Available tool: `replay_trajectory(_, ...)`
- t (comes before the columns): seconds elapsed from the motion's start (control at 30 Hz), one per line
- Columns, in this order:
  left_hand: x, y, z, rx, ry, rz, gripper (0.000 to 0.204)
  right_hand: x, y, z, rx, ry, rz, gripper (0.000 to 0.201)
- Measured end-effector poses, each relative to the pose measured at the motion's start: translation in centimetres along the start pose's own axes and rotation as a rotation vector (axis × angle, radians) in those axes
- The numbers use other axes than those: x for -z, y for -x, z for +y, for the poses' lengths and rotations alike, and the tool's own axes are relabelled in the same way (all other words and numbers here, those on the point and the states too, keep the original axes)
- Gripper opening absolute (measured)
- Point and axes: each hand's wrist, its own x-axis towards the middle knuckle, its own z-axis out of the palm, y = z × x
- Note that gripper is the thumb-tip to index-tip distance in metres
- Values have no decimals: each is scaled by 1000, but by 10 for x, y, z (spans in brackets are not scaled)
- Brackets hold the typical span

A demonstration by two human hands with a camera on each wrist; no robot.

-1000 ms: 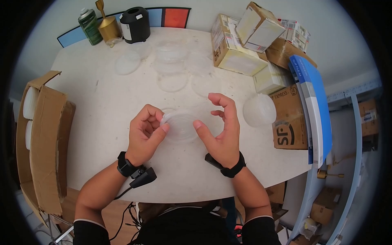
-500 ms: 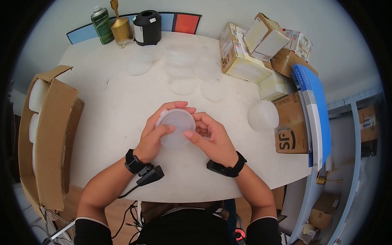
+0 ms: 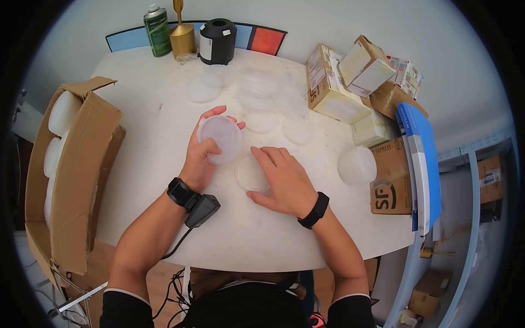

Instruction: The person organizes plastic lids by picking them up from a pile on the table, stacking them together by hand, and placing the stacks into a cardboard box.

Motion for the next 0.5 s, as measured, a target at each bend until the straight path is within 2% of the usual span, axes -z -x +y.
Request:
replay_trajectory(0.1,2,2,-5,16,39,-45,78,15,3,-3,-113,30,-31,77)
replay_trajectory(0.2,-1,4,-9,-9,-30,-59,73,18,10,13,-188,23,181,72)
replay_trajectory(0.23,-3,4,-10,-22,-57,-53,72,20,10,13,-209,-61,307,66)
replay_trajectory(0.33,-7,6,-12,-63,-150,-57,79,17,1,8,-234,-415,414,62)
replay_trajectory(0.37,-9,7,-13,-78,-182,-64,82,16,-4,1,-224,-430,415,61)
replay_trajectory(0.5,-9,13,-13,-106,-134,-139,76,4,-23,-25,-204,-457,417,56)
